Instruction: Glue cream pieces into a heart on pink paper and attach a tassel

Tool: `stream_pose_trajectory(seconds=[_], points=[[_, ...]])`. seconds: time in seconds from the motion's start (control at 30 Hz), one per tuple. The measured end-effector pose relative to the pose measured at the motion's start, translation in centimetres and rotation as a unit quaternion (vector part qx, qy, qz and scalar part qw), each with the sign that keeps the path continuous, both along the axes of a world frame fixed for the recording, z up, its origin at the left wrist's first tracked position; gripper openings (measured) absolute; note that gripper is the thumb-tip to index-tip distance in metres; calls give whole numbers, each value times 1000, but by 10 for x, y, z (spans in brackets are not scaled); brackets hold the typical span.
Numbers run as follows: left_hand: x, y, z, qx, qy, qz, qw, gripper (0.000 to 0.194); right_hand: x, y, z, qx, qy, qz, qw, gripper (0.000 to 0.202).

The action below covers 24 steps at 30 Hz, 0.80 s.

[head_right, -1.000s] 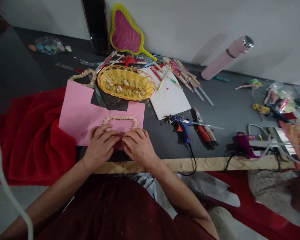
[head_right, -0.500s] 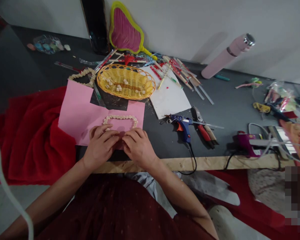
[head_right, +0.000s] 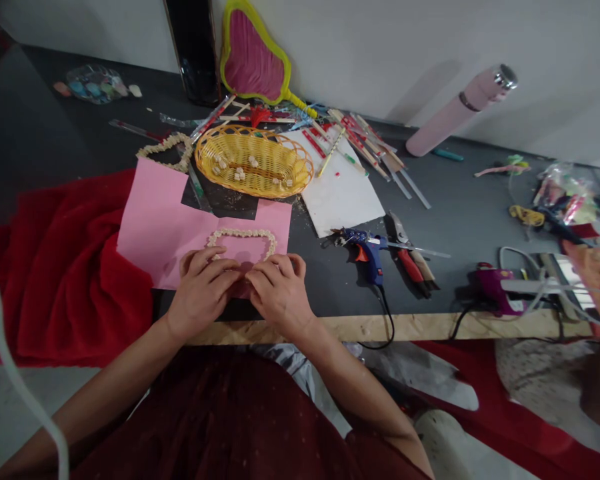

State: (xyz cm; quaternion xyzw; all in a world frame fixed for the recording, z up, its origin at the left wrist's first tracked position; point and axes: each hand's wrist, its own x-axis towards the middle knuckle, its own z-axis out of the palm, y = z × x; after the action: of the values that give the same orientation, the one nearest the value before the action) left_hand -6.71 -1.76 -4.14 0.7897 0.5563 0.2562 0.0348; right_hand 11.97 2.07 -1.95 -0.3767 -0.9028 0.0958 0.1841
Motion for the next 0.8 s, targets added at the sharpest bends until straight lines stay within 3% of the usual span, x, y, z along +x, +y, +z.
stream_pose_trajectory(seconds=[0.8], points=[[-1, 0, 1, -8, -10, -6, 1000, 19, -2, 3, -2, -6, 54, -4, 998, 10]])
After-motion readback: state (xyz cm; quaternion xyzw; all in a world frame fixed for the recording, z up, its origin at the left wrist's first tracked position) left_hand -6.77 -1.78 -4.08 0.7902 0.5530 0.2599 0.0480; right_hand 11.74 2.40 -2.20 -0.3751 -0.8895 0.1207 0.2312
